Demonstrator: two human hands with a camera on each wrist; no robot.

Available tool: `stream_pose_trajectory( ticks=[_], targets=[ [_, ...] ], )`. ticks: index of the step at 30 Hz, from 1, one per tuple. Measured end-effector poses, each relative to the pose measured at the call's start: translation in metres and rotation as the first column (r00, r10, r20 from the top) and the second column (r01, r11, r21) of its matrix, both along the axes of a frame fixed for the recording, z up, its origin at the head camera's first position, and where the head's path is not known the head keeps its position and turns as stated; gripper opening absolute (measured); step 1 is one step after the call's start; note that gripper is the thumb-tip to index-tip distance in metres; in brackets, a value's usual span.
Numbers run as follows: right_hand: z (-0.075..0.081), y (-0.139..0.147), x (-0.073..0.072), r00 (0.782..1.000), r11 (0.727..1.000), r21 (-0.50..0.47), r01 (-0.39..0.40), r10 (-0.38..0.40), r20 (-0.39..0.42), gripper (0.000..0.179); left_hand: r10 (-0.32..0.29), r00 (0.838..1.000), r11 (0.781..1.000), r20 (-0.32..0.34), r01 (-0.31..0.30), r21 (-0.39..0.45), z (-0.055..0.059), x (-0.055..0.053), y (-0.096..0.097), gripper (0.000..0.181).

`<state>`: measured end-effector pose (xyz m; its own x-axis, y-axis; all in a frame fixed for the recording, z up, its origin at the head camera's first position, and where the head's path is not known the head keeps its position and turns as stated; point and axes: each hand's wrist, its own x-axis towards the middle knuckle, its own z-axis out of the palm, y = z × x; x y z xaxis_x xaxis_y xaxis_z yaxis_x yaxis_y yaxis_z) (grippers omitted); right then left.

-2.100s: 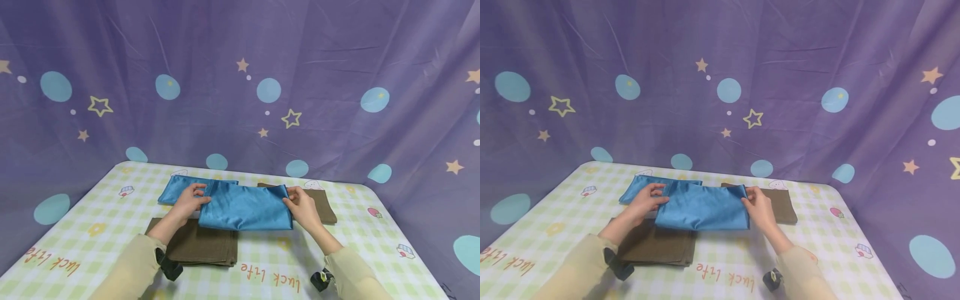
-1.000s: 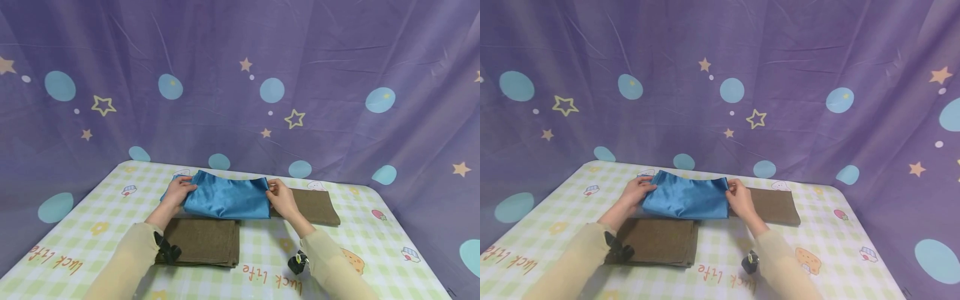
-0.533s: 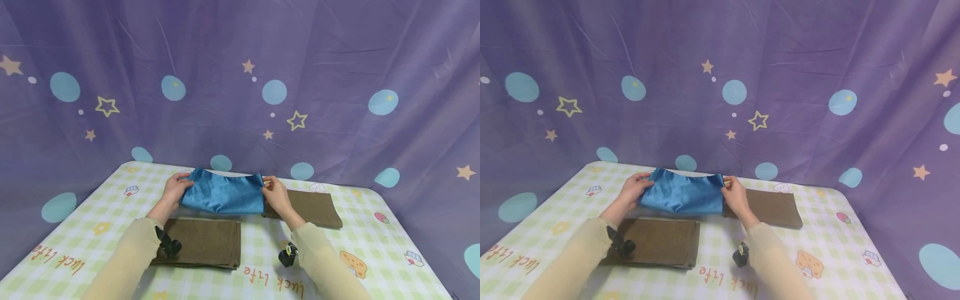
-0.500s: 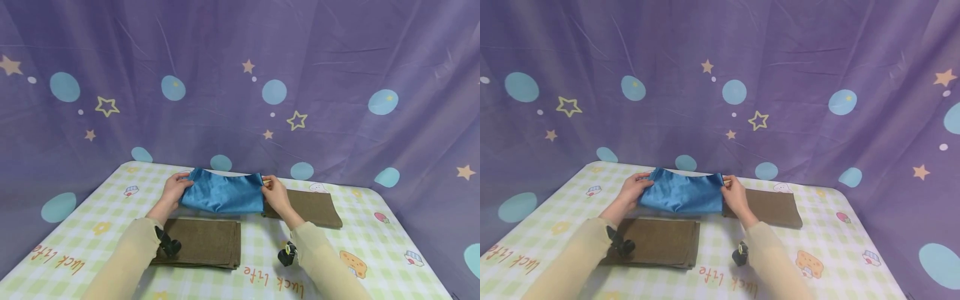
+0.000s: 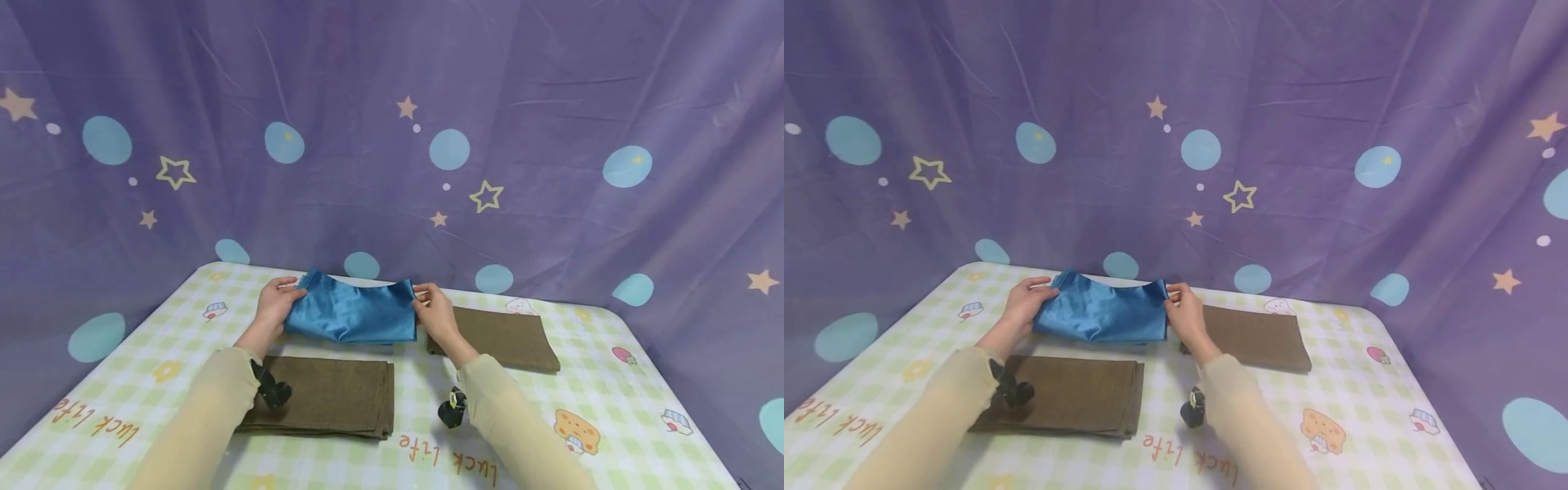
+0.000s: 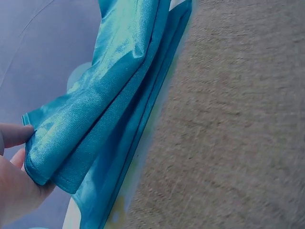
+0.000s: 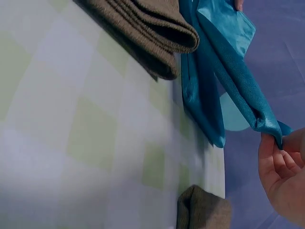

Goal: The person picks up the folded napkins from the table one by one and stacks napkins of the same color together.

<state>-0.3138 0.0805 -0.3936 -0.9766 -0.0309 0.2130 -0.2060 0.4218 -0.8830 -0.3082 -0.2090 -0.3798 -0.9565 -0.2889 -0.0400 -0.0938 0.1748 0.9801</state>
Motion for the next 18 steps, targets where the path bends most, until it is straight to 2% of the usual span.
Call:
stream_pose_trajectory(
  ticks=[9, 18],
  targets=[
    [-0.004, -0.015, -0.006, 1.000, 1.000, -0.011, -0.012, 0.012, -0.005, 0.024, -0.005, 1.000, 1.000, 0.031, 0.006, -0.026, 0.001, -0.007, -0.012, 0.048],
    [-0.007, -0.030, -0.012, 1.000, 0.999, 0.027, 0.021, -0.021, -0.001, 0.023, -0.009, 0.999, 0.998, 0.034, 0.011, -0.066, 0.006, -0.015, -0.021, 0.047]
  ],
)
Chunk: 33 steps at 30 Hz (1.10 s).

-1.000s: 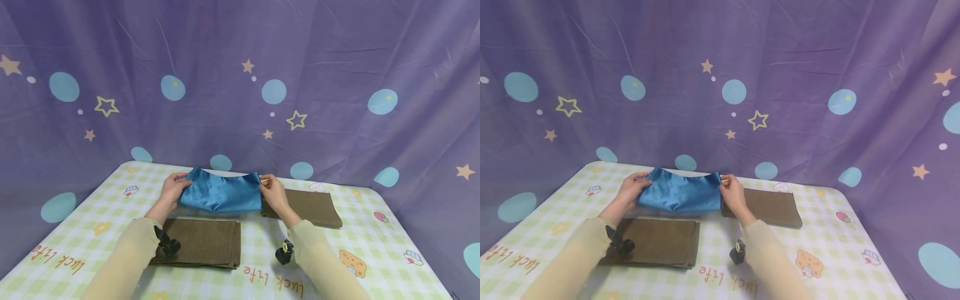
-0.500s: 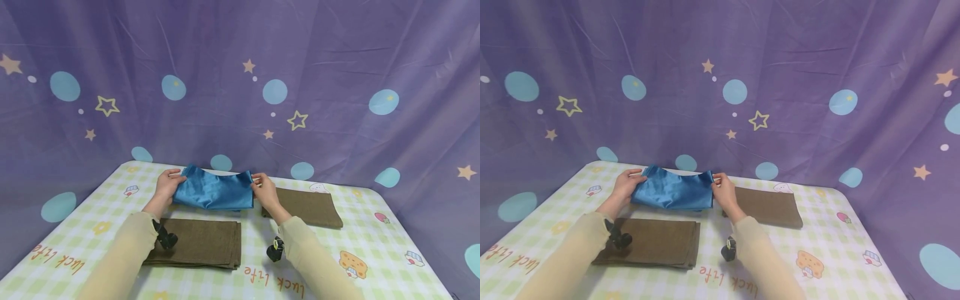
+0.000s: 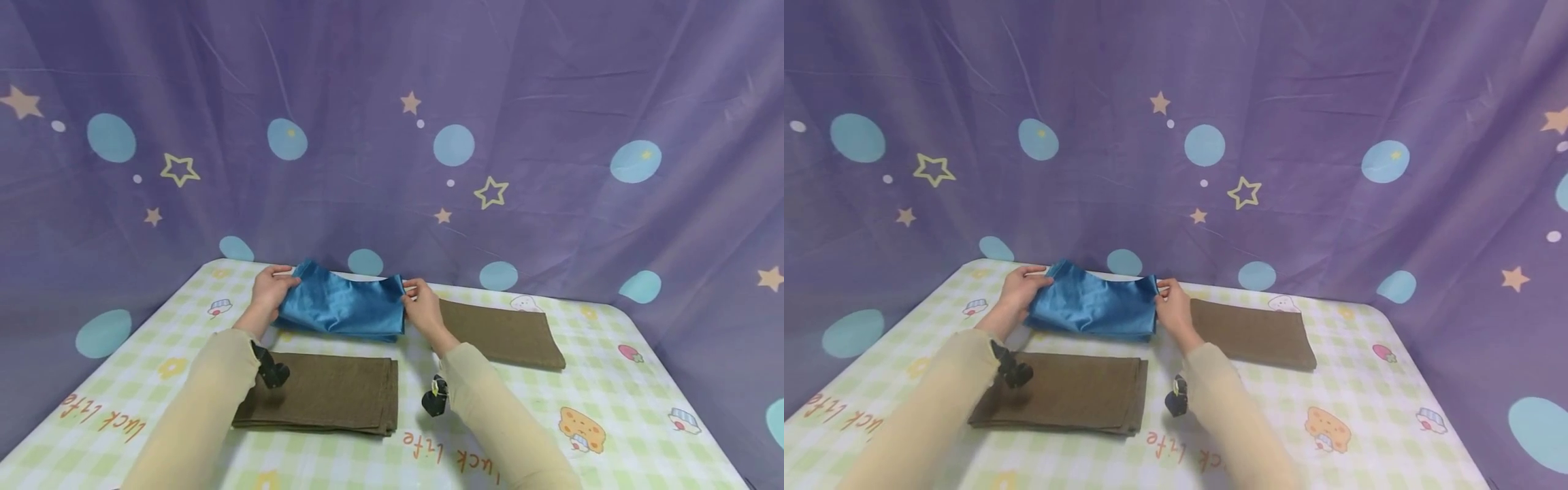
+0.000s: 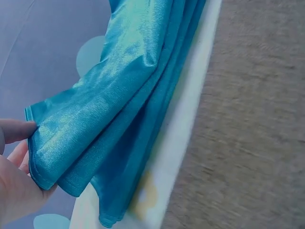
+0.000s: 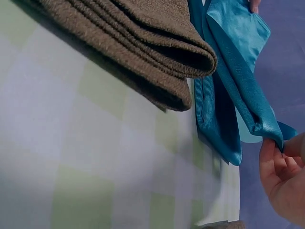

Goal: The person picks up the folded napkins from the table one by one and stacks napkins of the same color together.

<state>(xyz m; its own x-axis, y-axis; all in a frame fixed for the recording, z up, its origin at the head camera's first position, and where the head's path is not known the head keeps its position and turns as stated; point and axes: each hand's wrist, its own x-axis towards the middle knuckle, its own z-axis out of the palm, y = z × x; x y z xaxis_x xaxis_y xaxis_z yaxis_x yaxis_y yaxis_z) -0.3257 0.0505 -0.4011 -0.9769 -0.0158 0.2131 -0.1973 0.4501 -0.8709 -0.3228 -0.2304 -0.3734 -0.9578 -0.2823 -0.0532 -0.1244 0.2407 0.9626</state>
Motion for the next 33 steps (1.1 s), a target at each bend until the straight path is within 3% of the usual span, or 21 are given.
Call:
stream_pose_trajectory(
  ticks=[10, 19, 33],
  targets=[
    [0.000, -0.006, -0.006, 0.999, 0.999, 0.042, -0.013, 0.012, 0.031, 0.025, -0.004, 1.000, 0.996, -0.002, 0.004, -0.093, 0.002, -0.009, -0.001, 0.045],
    [-0.003, -0.004, -0.008, 0.999, 0.999, 0.050, 0.006, -0.008, 0.040, 0.026, 0.000, 1.000, 0.994, -0.019, -0.002, -0.105, -0.001, -0.014, 0.001, 0.043],
    [-0.012, -0.008, -0.011, 0.998, 0.993, 0.115, 0.028, -0.034, 0.044, 0.025, 0.138, 0.990, 0.975, 0.023, -0.132, -0.181, -0.016, -0.020, -0.002, 0.037]
  ],
)
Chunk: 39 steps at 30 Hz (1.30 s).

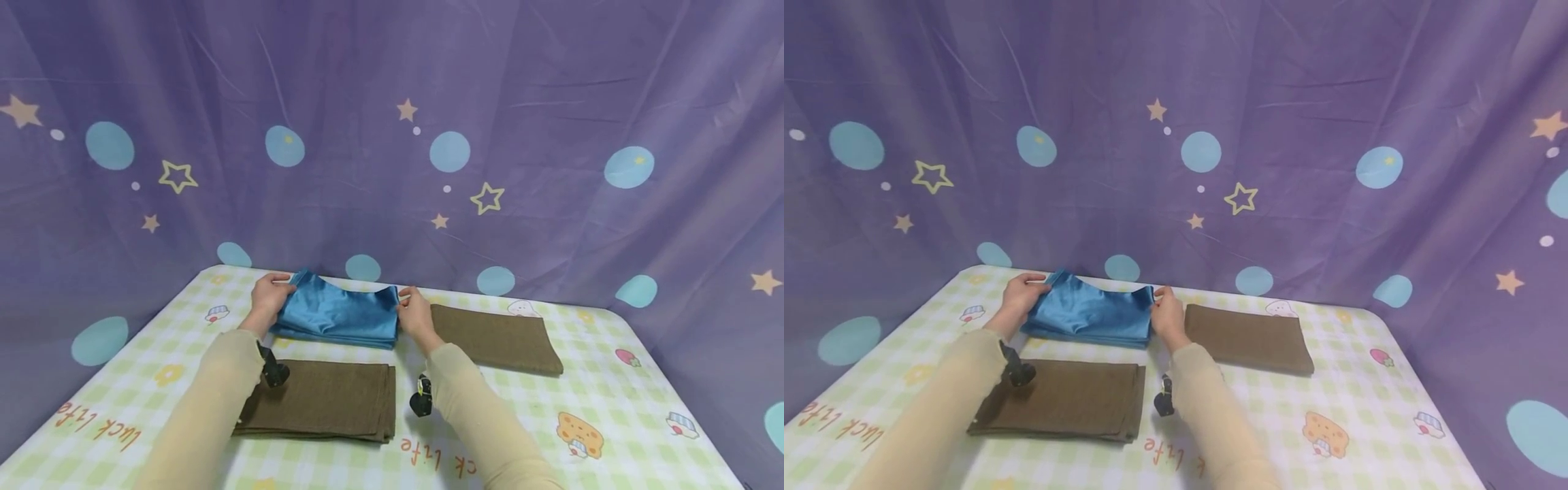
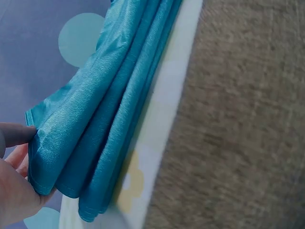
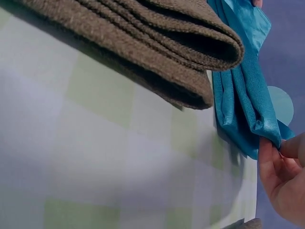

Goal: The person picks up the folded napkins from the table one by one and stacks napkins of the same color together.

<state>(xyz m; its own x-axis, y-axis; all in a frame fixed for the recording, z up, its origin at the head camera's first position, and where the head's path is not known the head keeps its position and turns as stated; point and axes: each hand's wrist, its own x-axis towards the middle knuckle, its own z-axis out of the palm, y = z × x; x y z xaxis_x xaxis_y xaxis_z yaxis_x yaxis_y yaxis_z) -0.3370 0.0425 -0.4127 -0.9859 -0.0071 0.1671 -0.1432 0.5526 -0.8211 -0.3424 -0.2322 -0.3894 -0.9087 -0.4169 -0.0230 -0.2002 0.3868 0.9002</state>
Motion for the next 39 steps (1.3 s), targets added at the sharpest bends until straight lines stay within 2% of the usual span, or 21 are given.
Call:
stream_pose_trajectory(
  ticks=[6, 13, 15, 25, 32, 39],
  targets=[
    [-0.006, -0.002, -0.002, 0.999, 0.999, -0.016, 0.030, -0.030, 0.016, 0.025, 0.016, 1.000, 1.000, 0.022, -0.016, 0.006, -0.006, 0.001, -0.003, 0.037],
    [-0.015, 0.001, -0.004, 0.997, 0.997, -0.047, 0.055, -0.052, 0.058, 0.026, -0.018, 0.993, 0.999, 0.120, 0.013, 0.042, -0.014, 0.000, -0.007, 0.040],
    [-0.016, 0.002, -0.005, 0.996, 0.997, -0.053, 0.054, -0.051, 0.068, 0.026, -0.011, 0.991, 0.999, 0.135, 0.004, 0.053, -0.016, 0.000, -0.009, 0.040],
    [-0.017, -0.004, -0.002, 0.996, 0.994, -0.081, 0.076, -0.072, 0.052, 0.028, 0.072, 0.990, 0.997, 0.117, -0.076, 0.032, -0.015, 0.000, -0.009, 0.039],
    [-0.014, -0.003, 0.001, 0.991, 0.989, -0.085, 0.120, -0.113, 0.076, 0.029, 0.058, 0.992, 0.998, 0.112, -0.058, -0.002, -0.013, 0.005, -0.011, 0.041],
    [-0.016, -0.002, 0.002, 0.992, 0.991, -0.086, 0.098, -0.091, 0.090, 0.025, 0.067, 0.989, 0.998, 0.129, -0.069, 0.006, -0.017, 0.011, -0.016, 0.042]
  ],
)
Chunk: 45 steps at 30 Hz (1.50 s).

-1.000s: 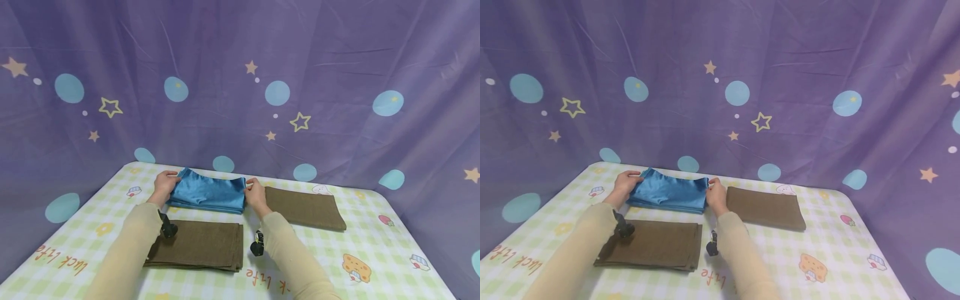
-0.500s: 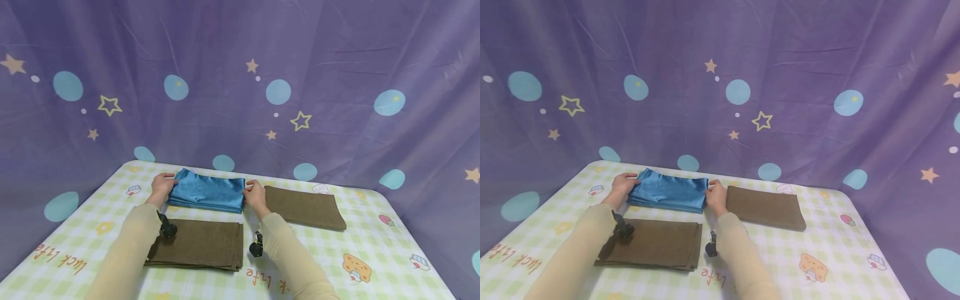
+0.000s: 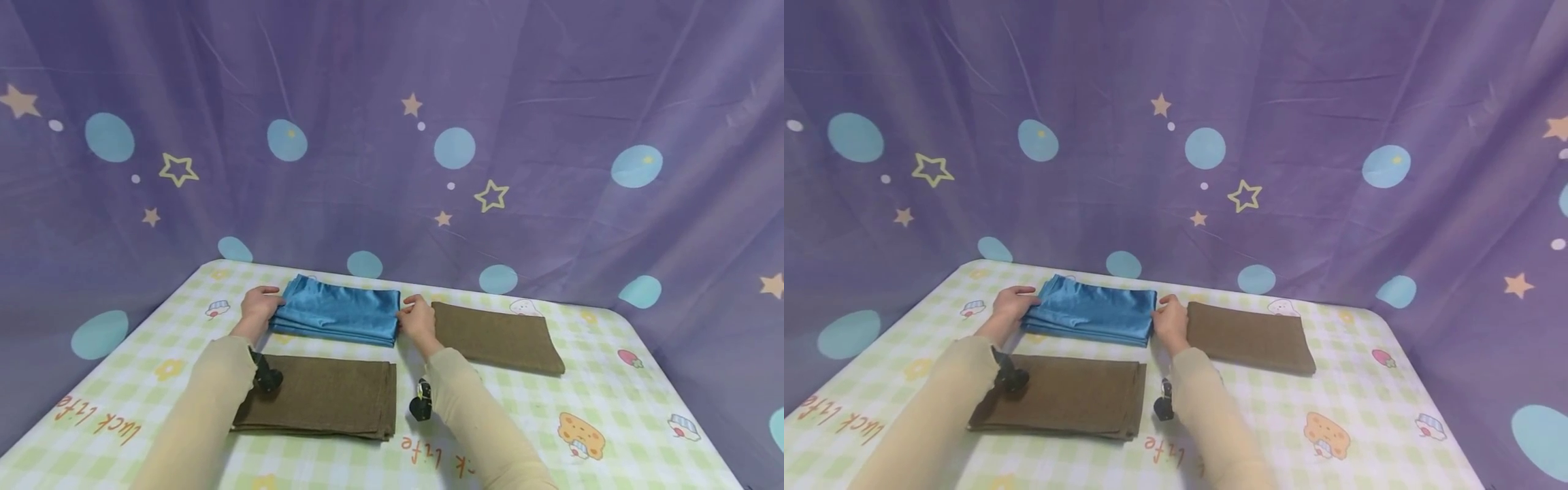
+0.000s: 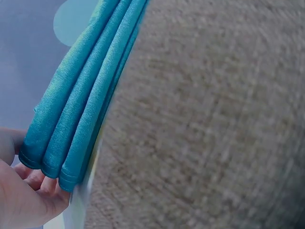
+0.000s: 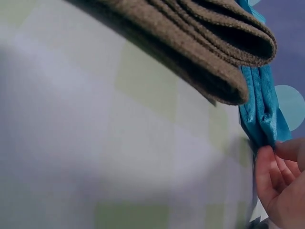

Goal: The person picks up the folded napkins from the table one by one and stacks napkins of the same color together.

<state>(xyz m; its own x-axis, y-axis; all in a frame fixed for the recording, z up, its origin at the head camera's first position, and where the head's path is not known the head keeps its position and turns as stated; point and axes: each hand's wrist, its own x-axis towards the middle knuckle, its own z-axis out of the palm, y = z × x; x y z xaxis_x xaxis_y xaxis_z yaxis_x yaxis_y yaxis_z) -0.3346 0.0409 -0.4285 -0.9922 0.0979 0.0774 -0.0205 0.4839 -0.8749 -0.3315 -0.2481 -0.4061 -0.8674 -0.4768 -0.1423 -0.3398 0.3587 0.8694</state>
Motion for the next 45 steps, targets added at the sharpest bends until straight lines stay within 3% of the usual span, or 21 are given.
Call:
stream_pose_trajectory(
  ticks=[8, 13, 19, 24, 30, 35, 41, 45],
  targets=[
    [0.001, 0.008, 0.005, 0.999, 0.999, 0.027, -0.030, 0.030, 0.021, 0.022, -0.023, 1.000, 0.999, 0.011, 0.024, -0.024, 0.000, -0.001, -0.001, 0.046],
    [0.001, 0.013, 0.013, 0.993, 0.995, -0.037, -0.095, 0.097, 0.064, 0.025, -0.042, 0.999, 0.998, 0.013, 0.043, -0.042, 0.003, 0.005, -0.005, 0.046],
    [0.007, 0.019, 0.022, 0.990, 0.987, -0.097, -0.125, 0.130, 0.053, 0.025, -0.069, 0.998, 0.995, -0.015, 0.067, -0.073, 0.005, 0.008, -0.009, 0.043],
    [0.009, 0.021, 0.027, 0.987, 0.983, -0.098, -0.154, 0.157, 0.031, 0.024, -0.098, 0.994, 0.995, -0.052, 0.096, -0.033, 0.007, 0.013, -0.014, 0.044],
    [0.011, 0.025, 0.038, 0.980, 0.973, -0.129, -0.190, 0.196, 0.030, 0.024, -0.152, 0.984, 0.985, -0.091, 0.144, -0.091, 0.013, 0.024, -0.020, 0.042],
    [0.015, 0.033, 0.047, 0.972, 0.965, -0.131, -0.227, 0.232, 0.024, 0.027, -0.196, 0.975, 0.980, -0.104, 0.190, -0.059, 0.018, 0.032, -0.021, 0.044],
    [0.015, 0.040, 0.058, 0.960, 0.958, -0.108, -0.267, 0.274, 0.058, 0.032, -0.252, 0.966, 0.968, -0.062, 0.253, -0.004, 0.018, 0.044, -0.026, 0.047],
    [0.012, 0.044, 0.064, 0.952, 0.954, -0.092, -0.285, 0.292, 0.088, 0.035, -0.308, 0.950, 0.951, -0.042, 0.309, 0.004, 0.018, 0.056, -0.024, 0.049]
  ],
)
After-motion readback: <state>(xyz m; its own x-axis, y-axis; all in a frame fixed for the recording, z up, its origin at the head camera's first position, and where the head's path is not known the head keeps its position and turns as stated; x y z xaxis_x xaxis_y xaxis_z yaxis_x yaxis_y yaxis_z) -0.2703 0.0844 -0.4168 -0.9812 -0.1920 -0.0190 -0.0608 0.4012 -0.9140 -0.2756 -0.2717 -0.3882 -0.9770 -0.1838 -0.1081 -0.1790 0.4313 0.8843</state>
